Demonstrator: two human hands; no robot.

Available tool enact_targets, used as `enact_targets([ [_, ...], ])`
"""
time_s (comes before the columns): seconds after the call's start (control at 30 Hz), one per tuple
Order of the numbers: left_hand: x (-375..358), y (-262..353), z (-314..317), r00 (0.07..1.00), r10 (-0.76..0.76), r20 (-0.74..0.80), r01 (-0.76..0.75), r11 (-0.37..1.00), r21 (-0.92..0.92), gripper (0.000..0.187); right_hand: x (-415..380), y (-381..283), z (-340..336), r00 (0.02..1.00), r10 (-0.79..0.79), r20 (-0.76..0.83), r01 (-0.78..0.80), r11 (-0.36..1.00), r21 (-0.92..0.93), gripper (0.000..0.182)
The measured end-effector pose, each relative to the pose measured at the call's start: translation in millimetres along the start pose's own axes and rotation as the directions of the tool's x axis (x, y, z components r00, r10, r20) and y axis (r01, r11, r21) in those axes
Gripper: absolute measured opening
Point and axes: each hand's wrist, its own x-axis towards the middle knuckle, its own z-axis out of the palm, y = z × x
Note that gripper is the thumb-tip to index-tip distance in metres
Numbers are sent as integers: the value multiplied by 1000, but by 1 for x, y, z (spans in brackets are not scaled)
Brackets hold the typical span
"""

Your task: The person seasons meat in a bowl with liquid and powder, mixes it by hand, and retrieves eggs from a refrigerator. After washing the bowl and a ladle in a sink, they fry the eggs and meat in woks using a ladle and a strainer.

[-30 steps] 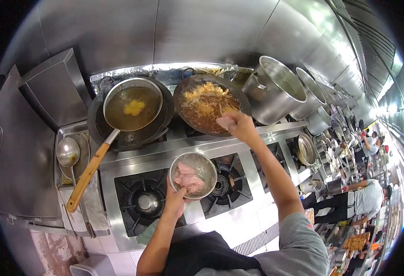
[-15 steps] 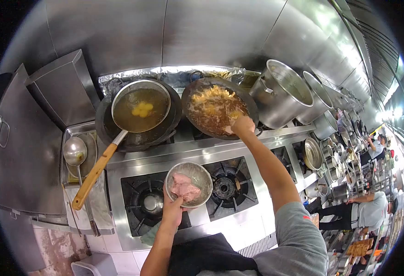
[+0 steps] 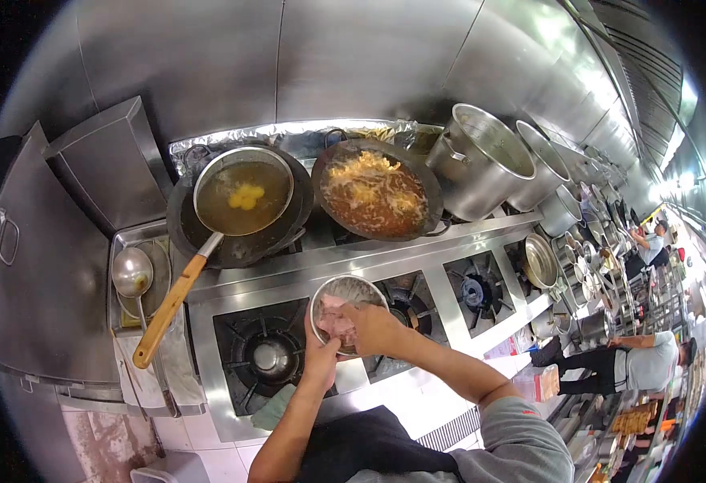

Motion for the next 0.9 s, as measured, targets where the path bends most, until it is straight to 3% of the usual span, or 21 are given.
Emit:
enact_targets([
  [0.03,-3,3,1,998,-53,-21,52,998,-38,88,-2,-2,3,997,74,-18,-75,997,-5,43],
  [0.1,-5,4,0,992,-115,-45,112,991,-78,88,-1,-1,3,996,82,-40,-80,996,49,41],
  [0.17,-3,-6,-7,998,-26,-53,28,998,51,81,0,2,2,995,88,-41,-83,990,113,40],
  [0.23,-7,-7,-12,997,-53,-58,54,998,28,84,2,0,0,978,-28,-206,81,963,256,41],
  [0.4,-6,6,-7,996,-87,1,86,996,34,90,7,10,-5,966,-23,-256,71,981,181,38],
  [0.47,-3,9,-4,995,-87,54,82,994,78,90,8,11,-6,914,-158,-373,206,974,94,38],
  [0.63,13,1,2,994,-104,21,103,993,55,87,8,15,-28,922,-57,-383,125,980,154,32],
  [0.8,34,3,18,991,-127,44,126,992,16,81,14,27,-80,881,152,-448,-9,952,306,14],
  [0.87,41,-4,16,986,-167,2,167,986,-2,80,27,64,-81,879,140,-457,21,943,331,15],
  [0.9,43,-4,17,986,-167,-4,167,986,0,80,35,72,-87,837,163,-523,102,892,441,16],
])
